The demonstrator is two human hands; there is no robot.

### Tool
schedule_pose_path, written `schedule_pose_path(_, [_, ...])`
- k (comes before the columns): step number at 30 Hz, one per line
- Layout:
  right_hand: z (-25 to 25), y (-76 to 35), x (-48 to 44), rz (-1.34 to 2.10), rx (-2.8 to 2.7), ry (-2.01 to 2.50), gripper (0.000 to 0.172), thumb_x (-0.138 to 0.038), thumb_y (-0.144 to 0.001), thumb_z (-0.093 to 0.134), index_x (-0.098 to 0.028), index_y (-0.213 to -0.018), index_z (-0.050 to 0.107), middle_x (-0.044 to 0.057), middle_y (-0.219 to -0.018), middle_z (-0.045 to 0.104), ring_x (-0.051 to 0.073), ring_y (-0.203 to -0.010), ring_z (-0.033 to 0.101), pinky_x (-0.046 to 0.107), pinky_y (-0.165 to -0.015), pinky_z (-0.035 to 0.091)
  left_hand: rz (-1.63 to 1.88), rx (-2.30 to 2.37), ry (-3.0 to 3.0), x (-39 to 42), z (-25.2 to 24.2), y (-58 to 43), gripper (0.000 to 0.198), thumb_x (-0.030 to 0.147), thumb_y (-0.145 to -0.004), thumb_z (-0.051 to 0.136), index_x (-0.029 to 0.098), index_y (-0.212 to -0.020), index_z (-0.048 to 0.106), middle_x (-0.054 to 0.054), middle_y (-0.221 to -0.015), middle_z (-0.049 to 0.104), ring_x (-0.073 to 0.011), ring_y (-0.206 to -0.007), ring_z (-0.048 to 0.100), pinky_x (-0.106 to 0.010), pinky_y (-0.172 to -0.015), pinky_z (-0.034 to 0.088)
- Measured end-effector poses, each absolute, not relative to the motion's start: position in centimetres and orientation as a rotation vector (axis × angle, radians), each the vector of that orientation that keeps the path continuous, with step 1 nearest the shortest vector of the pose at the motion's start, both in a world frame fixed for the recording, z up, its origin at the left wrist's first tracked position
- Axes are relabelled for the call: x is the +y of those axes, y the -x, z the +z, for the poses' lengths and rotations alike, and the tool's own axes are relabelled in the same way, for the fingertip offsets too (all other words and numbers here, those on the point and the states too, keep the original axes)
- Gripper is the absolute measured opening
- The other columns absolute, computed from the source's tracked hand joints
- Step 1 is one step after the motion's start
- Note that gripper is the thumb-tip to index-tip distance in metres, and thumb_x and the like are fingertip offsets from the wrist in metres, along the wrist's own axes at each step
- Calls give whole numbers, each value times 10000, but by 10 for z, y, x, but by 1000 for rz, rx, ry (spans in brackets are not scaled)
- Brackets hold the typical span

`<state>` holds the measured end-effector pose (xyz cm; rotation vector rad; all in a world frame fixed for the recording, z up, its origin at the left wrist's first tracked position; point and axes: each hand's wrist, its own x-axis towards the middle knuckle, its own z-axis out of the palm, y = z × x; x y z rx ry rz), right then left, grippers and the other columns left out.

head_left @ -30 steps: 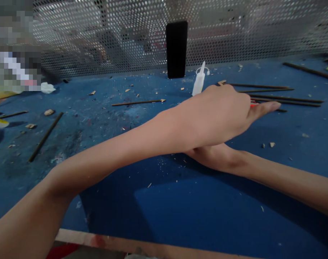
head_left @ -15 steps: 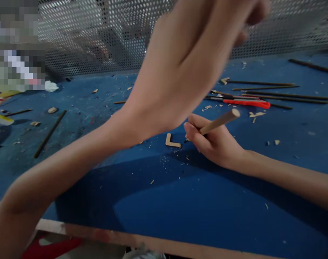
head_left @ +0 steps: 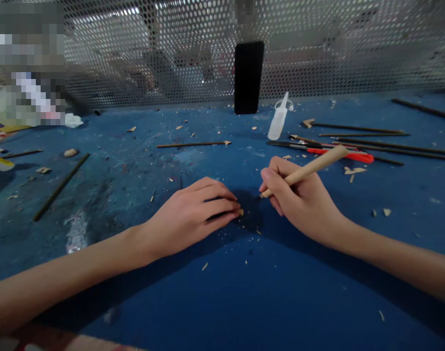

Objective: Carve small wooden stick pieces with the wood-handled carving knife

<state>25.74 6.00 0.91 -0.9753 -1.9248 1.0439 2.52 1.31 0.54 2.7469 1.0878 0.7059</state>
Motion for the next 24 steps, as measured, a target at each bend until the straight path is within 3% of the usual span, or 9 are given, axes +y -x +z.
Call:
schedule_pose_path(7, [7, -258, 60, 1077, -1897, 979, 343, -433, -1056, 468, -240, -780, 529, -56, -528, 451, 102, -433, 413, 278, -411, 336, 952, 1182, -2691, 14, 3, -15, 139, 155, -924, 715, 184, -1056, 745, -26, -1093, 756, -151, -1133, 660, -295, -1042, 527])
schedule_pose_path(12, [5, -261, 61, 1103, -1913, 990, 283, -414, -1053, 480, -247, -841, 564, -50, -543, 504, 136, -502, 592, 276, -467, 466, 922, 1164, -2657, 16, 3, -13, 139, 146, -918, 719, 175, -1052, 745, -19, -1088, 756, -139, -1111, 661, -268, -1031, 531])
schedule_pose_path(16, [6, -263, 58, 965, -2073, 1010, 212, -394, -1043, 511, -262, -894, 583, -42, -587, 565, 161, -641, 691, 267, -504, 482, 894, 1173, -2676, 15, 1, -12, 146, 168, -926, 714, 181, -1068, 743, -18, -1091, 756, -158, -1120, 656, -294, -1028, 539])
schedule_pose_path(21, [8, -262, 54, 823, -2216, 994, 237, -382, -1053, 488, -245, -878, 573, -42, -601, 587, 124, -558, 638, 263, -444, 408, 840, 1217, -2698, 15, 0, -12, 143, 240, -960, 681, 185, -1074, 748, -38, -1111, 752, -188, -1118, 656, -337, -1013, 550])
schedule_pose_path(24, [8, -260, 54, 1000, -2139, 936, 254, -387, -1060, 479, -240, -871, 565, -53, -602, 562, 104, -541, 617, 248, -471, 442, 858, 1214, -2696, 15, 1, -13, 139, 239, -968, 669, 185, -1069, 749, -43, -1096, 754, -188, -1089, 661, -343, -995, 555])
